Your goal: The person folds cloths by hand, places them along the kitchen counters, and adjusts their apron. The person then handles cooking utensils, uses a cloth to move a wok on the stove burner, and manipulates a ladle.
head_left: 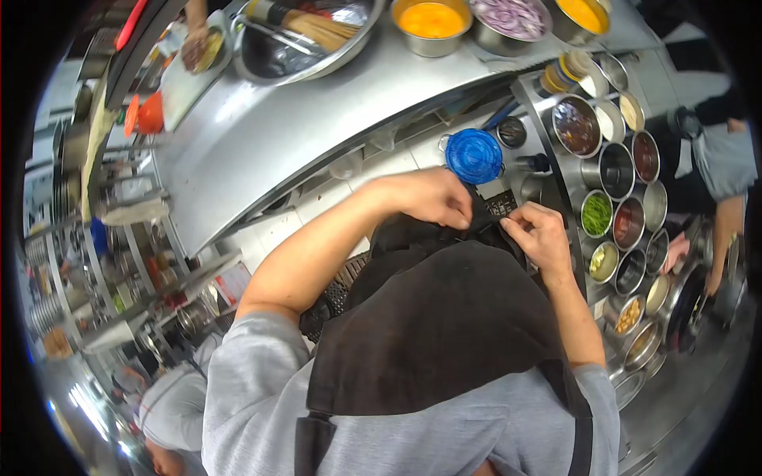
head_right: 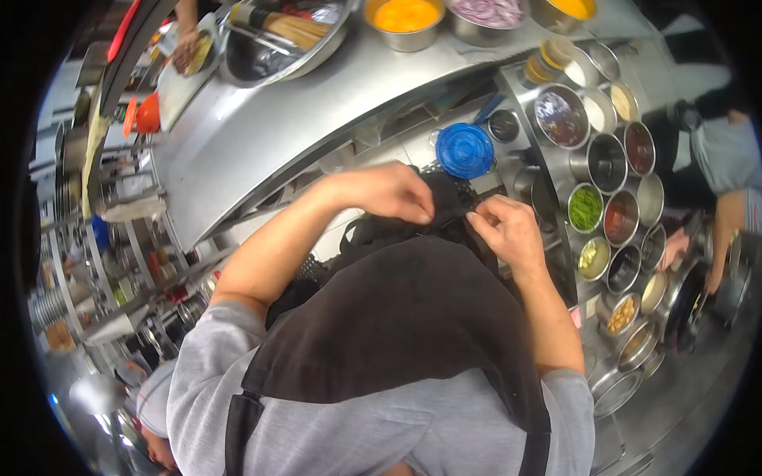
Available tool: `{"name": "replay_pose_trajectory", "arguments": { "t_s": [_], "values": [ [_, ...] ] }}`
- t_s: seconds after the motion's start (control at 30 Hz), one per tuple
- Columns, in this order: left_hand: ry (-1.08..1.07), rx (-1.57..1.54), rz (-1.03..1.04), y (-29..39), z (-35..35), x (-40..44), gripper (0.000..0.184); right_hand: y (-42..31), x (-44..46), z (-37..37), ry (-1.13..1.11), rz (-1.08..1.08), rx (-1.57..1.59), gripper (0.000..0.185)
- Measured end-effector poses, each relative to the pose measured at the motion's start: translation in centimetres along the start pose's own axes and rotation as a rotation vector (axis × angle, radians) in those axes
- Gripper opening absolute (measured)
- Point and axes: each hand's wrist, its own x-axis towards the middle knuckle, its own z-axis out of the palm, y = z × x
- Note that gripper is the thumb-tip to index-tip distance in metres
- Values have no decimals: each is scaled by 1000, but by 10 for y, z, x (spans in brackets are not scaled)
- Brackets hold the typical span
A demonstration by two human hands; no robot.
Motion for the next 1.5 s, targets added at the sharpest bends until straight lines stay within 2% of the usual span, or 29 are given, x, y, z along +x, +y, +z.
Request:
{"name": "replay_pose_trajectory", "arguments": {
  "t_s": [0.03,0.1,0.2,0.3,0.33,0.37,0.43,0.53,0.57,0.63,0.67,0.7,0.77,0.83,0.9,0.93,1.0,1.07,1.13,1.23,1.3,1.33,1.37,1.4,1.43,1.47,1.5],
  "values": [
    [12,104,19,7,7,5,21,-2,3,1,3,-17,-28,14],
    [44,152,-69,13,17,18,24,-6,7,5,-7,-43,-60,14],
    [230,477,-322,23,19,21,36,-12,13,11,-63,-70,-98,15],
    [313,560,-294,14,27,13,34,-18,19,14,-177,22,-103,17],
    [360,551,-144,4,27,5,35,-16,21,13,-211,43,-108,18],
    [370,549,-147,-8,21,-6,35,-18,24,11,-218,35,-113,18],
    [328,78,-82,-23,2,-40,39,-22,28,9,-218,-14,-131,19],
    [223,11,-184,-46,5,-75,36,-32,45,7,-284,-89,-241,20],
    [234,5,-183,-50,8,-76,36,-31,51,9,-293,-95,-247,20],
    [378,-70,-293,-37,15,-84,27,-26,61,16,-335,-301,-366,19],
    [463,-107,-285,-29,16,-89,19,-25,67,18,-345,-306,-368,19],
    [471,-119,-286,-28,19,-91,19,-25,72,20,-374,-276,-374,18],
    [626,-27,-167,-28,28,-95,18,-27,77,23,-426,-253,-388,17],
    [646,-29,-141,-28,37,-93,18,-33,80,27,-397,-198,-321,15],
    [654,-16,-106,-30,37,-86,18,-31,84,31,-393,-269,-334,14],
    [631,12,-123,-31,36,-83,19,-31,85,32,-383,-332,-336,13],
    [604,39,-137,-31,30,-76,21,-34,93,32,-424,-281,-329,13],
    [409,-12,-207,-28,19,-68,24,-36,97,35,-468,-229,-320,13],
    [365,-35,-221,-33,13,-55,24,-37,96,39,-402,-340,-322,10],
    [269,-49,-236,-57,6,-38,30,-30,94,40,-367,-365,-303,10],
    [233,-221,-130,-70,4,-32,35,-27,92,41,-347,-371,-292,10],
    [234,-207,-132,-76,4,-30,35,-28,94,40,-322,-384,-283,11],
    [204,-345,-103,-83,4,-28,37,-31,96,38,-306,-396,-281,11],
    [174,-485,-75,-86,3,-29,39,-33,94,35,-313,-299,-216,11],
    [188,-487,-61,-81,3,-32,35,-35,92,32,-320,-204,-148,12],
    [170,-375,-72,-76,1,-33,31,-32,90,30,-213,-190,-61,13],
    [150,-264,-82,-68,-2,-33,28,-25,88,25,-200,-200,-54,13]
  ]
}}
